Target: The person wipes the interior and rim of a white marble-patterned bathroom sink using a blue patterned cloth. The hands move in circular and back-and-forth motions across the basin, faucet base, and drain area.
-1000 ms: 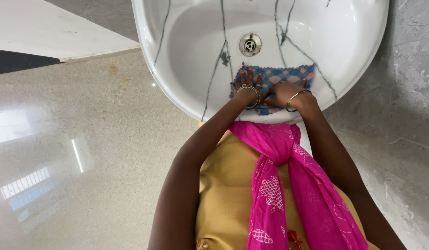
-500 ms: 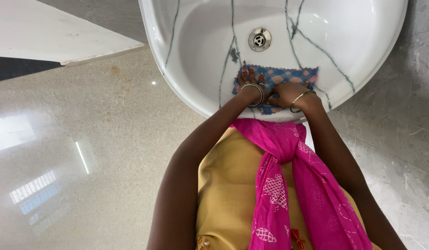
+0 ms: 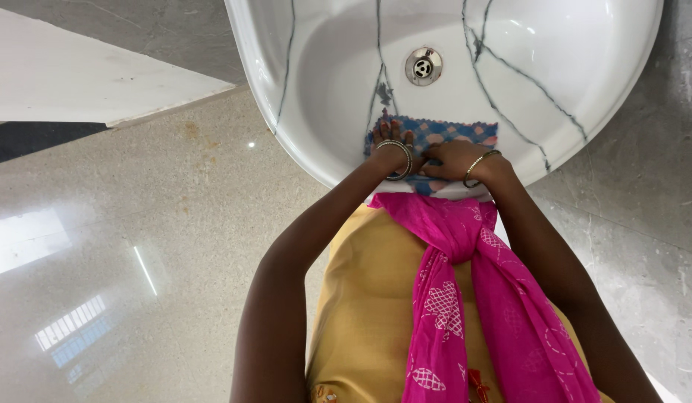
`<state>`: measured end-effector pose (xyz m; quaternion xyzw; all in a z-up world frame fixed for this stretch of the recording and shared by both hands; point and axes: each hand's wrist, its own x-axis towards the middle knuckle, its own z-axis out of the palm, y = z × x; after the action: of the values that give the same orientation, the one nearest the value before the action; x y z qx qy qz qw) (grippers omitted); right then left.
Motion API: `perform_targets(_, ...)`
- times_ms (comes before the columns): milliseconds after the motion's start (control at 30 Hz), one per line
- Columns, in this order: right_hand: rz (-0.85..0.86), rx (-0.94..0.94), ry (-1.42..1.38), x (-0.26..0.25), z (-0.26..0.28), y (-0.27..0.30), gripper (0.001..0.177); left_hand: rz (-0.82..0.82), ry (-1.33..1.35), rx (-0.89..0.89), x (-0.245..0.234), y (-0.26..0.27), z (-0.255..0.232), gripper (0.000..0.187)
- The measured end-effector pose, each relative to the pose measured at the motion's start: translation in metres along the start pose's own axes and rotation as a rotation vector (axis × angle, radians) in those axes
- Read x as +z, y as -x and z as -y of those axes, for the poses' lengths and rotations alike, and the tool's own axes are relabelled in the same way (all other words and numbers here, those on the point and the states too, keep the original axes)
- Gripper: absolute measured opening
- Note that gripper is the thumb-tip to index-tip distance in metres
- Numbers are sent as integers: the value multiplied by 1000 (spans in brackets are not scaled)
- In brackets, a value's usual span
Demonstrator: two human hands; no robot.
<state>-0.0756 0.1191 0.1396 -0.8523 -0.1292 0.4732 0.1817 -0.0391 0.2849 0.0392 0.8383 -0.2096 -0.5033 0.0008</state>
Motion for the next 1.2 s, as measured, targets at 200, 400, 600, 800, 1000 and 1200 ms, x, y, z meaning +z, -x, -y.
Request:
perform_targets(200,-77,-150,-16,0,12,-15,60,-26,-86,-10,-10,6,16,97)
perform_targets(400,-67,-120,-33,16,10,-27,63,-15,-115,-15,-5,3,28,94)
perform_targets(600,-156,-258,40,13,20,-40,58,-95,-146,-35,-10,-1,42,96)
perform_targets(800,44,-159,-85,5,38,-43,61,4,-164,-87,-11,7,59,90)
perform_targets(1000,-84,-346,-46,0,48,-58,60,-28,-211,-97,-31,24,73,90)
perform_targets(1200,41,-217,-111,9,45,-63,65,67,-312,-129,-44,41,72,97)
